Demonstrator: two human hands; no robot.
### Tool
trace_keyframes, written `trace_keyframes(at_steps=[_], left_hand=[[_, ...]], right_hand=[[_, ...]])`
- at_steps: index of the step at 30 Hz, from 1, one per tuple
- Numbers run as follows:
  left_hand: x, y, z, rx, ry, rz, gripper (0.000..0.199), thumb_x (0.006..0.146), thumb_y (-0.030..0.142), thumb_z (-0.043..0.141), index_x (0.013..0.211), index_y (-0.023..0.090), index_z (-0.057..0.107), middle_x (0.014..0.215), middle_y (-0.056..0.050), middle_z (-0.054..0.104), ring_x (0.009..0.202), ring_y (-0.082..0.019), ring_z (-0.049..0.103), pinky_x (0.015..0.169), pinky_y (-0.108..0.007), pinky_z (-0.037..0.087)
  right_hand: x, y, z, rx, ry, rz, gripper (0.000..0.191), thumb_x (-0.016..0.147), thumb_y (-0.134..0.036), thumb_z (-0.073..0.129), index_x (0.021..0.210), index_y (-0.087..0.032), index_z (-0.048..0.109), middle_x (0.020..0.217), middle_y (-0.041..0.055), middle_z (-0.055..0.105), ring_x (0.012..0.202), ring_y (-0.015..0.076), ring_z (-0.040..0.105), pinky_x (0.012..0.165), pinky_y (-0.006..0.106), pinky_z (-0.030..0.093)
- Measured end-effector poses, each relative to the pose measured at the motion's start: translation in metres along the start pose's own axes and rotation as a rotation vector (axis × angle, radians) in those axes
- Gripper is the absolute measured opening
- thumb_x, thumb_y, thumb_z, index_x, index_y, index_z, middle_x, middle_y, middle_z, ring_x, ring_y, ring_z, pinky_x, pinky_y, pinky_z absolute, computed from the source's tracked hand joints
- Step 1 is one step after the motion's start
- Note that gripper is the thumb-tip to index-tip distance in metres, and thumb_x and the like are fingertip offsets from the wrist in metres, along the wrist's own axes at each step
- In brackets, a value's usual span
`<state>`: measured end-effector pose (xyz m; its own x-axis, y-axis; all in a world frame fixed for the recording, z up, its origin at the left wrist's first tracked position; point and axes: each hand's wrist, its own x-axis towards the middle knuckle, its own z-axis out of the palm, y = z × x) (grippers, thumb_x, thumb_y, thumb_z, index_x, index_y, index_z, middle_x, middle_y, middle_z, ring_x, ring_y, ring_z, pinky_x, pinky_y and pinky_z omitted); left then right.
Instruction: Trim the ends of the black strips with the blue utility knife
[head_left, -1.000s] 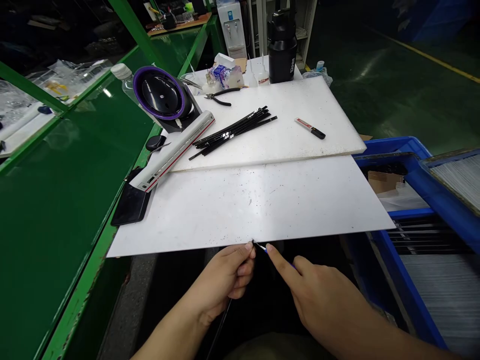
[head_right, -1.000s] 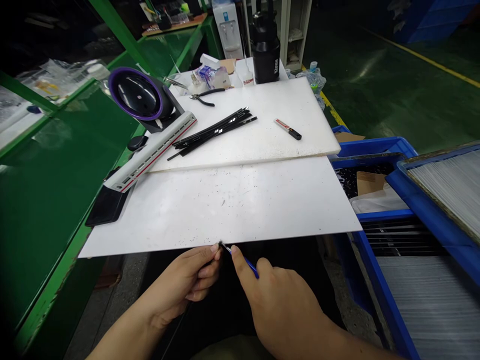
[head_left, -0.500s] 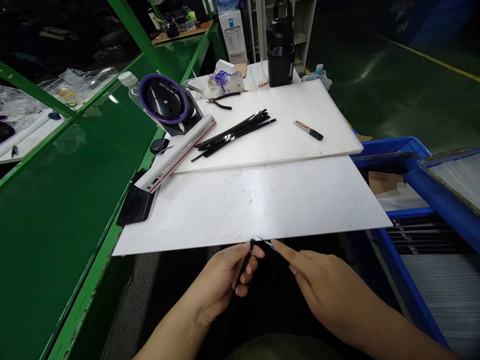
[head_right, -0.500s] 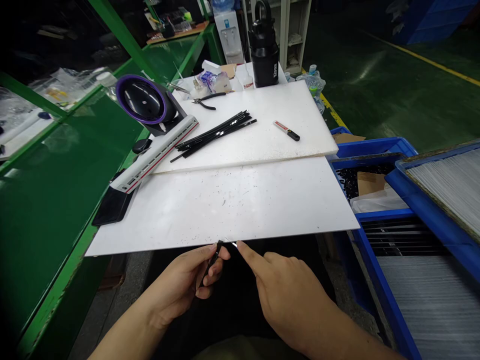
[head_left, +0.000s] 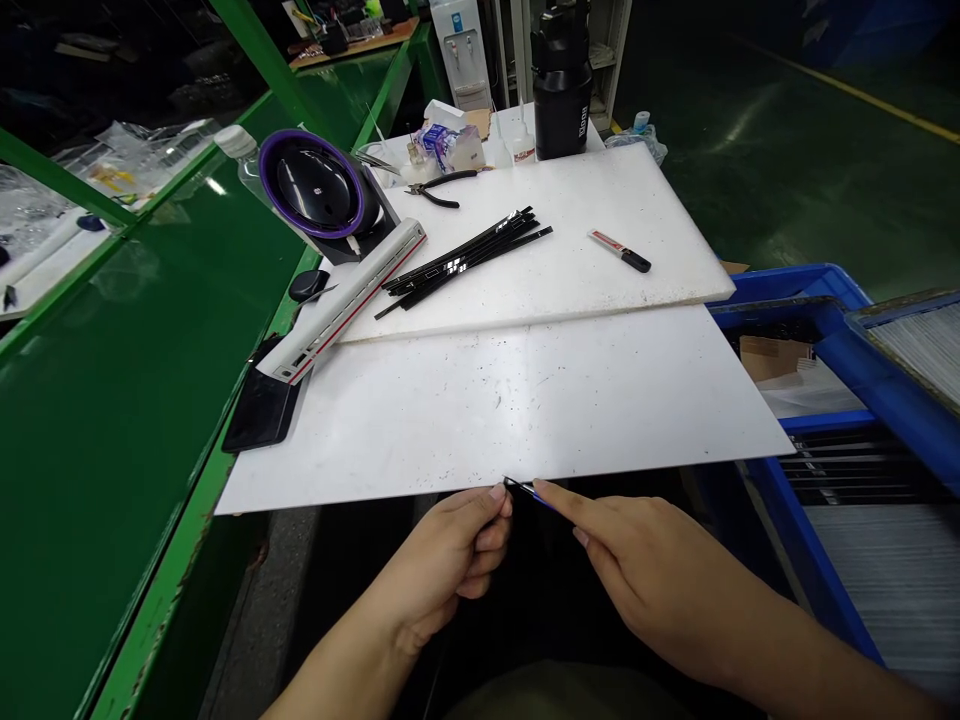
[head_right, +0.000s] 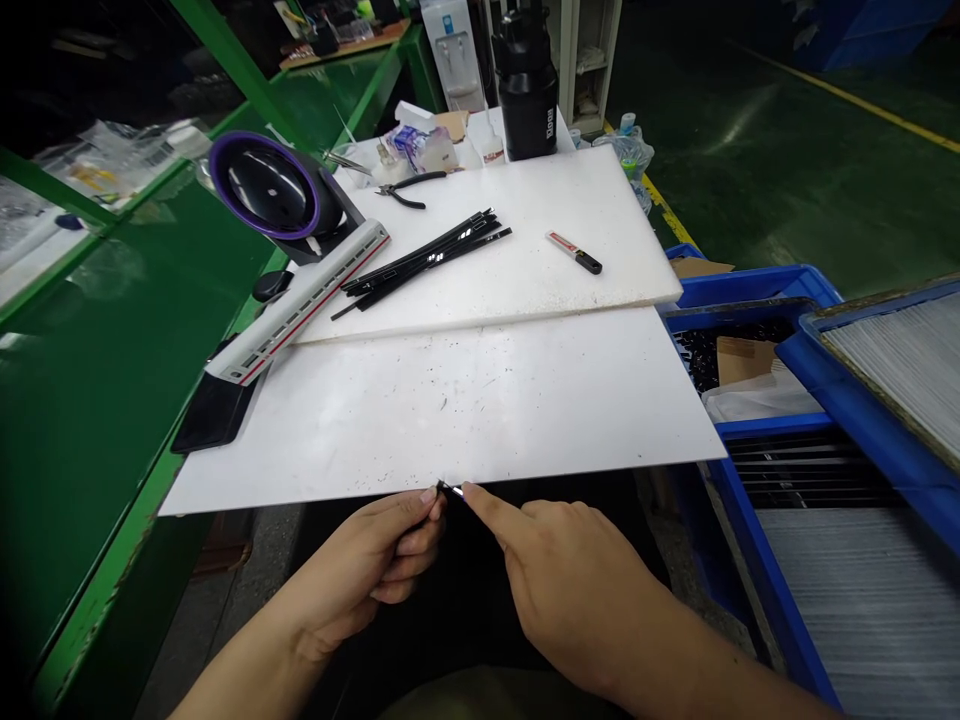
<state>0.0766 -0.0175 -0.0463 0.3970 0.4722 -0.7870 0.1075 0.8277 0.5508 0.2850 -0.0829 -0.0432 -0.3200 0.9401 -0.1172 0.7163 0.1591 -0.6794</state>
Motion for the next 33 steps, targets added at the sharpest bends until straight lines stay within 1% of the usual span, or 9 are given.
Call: trace_keyframes(at_steps=[5,11,15,21,24,26,29,31,33], left_hand=[[0.001,-0.001,0.001,0.022,0.021,0.002,0.027,0.09,0.041,0.054,0.08,0.017,0.048,0.059,0.008,0.03,0.047,-0.004,0.017,0.04,-0.016,0.009],[0.001,0.0,0.001,0.046,0.038,0.011,0.028,0.091,0.042,0.053,0.079,0.017,0.048,0.059,0.007,0.032,0.047,-0.004,0.019,0.04,-0.015,0.012],[0.0,0.0,0.001,0.048,0.042,0.017,0.03,0.09,0.044,0.054,0.078,0.017,0.047,0.06,0.007,0.032,0.047,-0.003,0.019,0.04,-0.015,0.012],[0.0,-0.002,0.0,0.058,0.05,0.021,0.03,0.09,0.044,0.055,0.079,0.017,0.047,0.06,0.007,0.032,0.047,-0.003,0.019,0.04,-0.015,0.013],[0.001,-0.002,0.001,0.056,0.061,0.024,0.03,0.09,0.044,0.055,0.079,0.017,0.047,0.06,0.007,0.033,0.047,-0.003,0.02,0.04,-0.015,0.013],[0.001,-0.002,0.001,0.047,0.061,0.023,0.03,0.09,0.043,0.056,0.079,0.017,0.047,0.06,0.007,0.033,0.047,-0.003,0.02,0.04,-0.015,0.012],[0.001,-0.001,-0.001,-0.015,0.027,0.018,0.027,0.09,0.04,0.056,0.079,0.017,0.049,0.059,0.007,0.031,0.046,-0.003,0.018,0.039,-0.015,0.01],[-0.001,-0.001,-0.003,-0.064,-0.002,-0.001,0.024,0.089,0.038,0.056,0.081,0.016,0.052,0.059,0.007,0.032,0.046,-0.003,0.018,0.039,-0.015,0.009],[-0.004,-0.001,-0.005,-0.098,-0.027,-0.023,0.024,0.089,0.038,0.055,0.084,0.015,0.056,0.059,0.006,0.034,0.045,-0.003,0.019,0.039,-0.014,0.009]], right_hand=[[0.001,0.001,0.0,-0.035,-0.069,0.017,0.059,0.092,-0.012,0.038,0.147,-0.031,0.042,0.081,0.0008,0.071,0.065,0.0179,0.067,0.064,0.028,0.051],[-0.002,0.003,0.009,-0.128,-0.107,0.03,0.066,0.09,-0.012,0.042,0.151,-0.035,0.033,0.08,0.0013,0.069,0.064,0.0178,0.065,0.062,0.028,0.047],[-0.004,0.004,0.012,-0.137,-0.091,0.043,0.063,0.091,-0.013,0.041,0.15,-0.034,0.035,0.077,0.0015,0.068,0.063,0.0177,0.064,0.061,0.028,0.047],[-0.005,0.002,0.009,-0.08,-0.042,0.016,0.06,0.091,-0.013,0.039,0.148,-0.031,0.041,0.074,0.0007,0.068,0.058,0.0164,0.062,0.06,0.027,0.047],[-0.005,0.002,0.012,-0.139,-0.061,0.028,0.062,0.09,-0.012,0.04,0.149,-0.032,0.038,0.072,0.0001,0.066,0.056,0.0158,0.06,0.056,0.026,0.043],[-0.007,0.002,0.018,-0.235,-0.067,0.04,0.068,0.089,-0.011,0.042,0.151,-0.035,0.032,0.07,-0.0006,0.063,0.053,0.0166,0.059,0.051,0.027,0.038],[-0.008,0.003,0.025,-0.372,-0.062,0.058,0.075,0.087,-0.011,0.043,0.153,-0.039,0.024,0.073,-0.0003,0.061,0.052,0.0192,0.058,0.046,0.028,0.031],[-0.009,0.004,0.025,-0.355,-0.061,0.07,0.074,0.087,-0.011,0.043,0.153,-0.039,0.025,0.074,0.0003,0.061,0.053,0.0193,0.059,0.047,0.028,0.033],[-0.01,0.006,0.022,-0.274,-0.039,0.077,0.071,0.088,-0.011,0.042,0.153,-0.037,0.027,0.075,0.0009,0.063,0.056,0.0179,0.06,0.052,0.028,0.04]])
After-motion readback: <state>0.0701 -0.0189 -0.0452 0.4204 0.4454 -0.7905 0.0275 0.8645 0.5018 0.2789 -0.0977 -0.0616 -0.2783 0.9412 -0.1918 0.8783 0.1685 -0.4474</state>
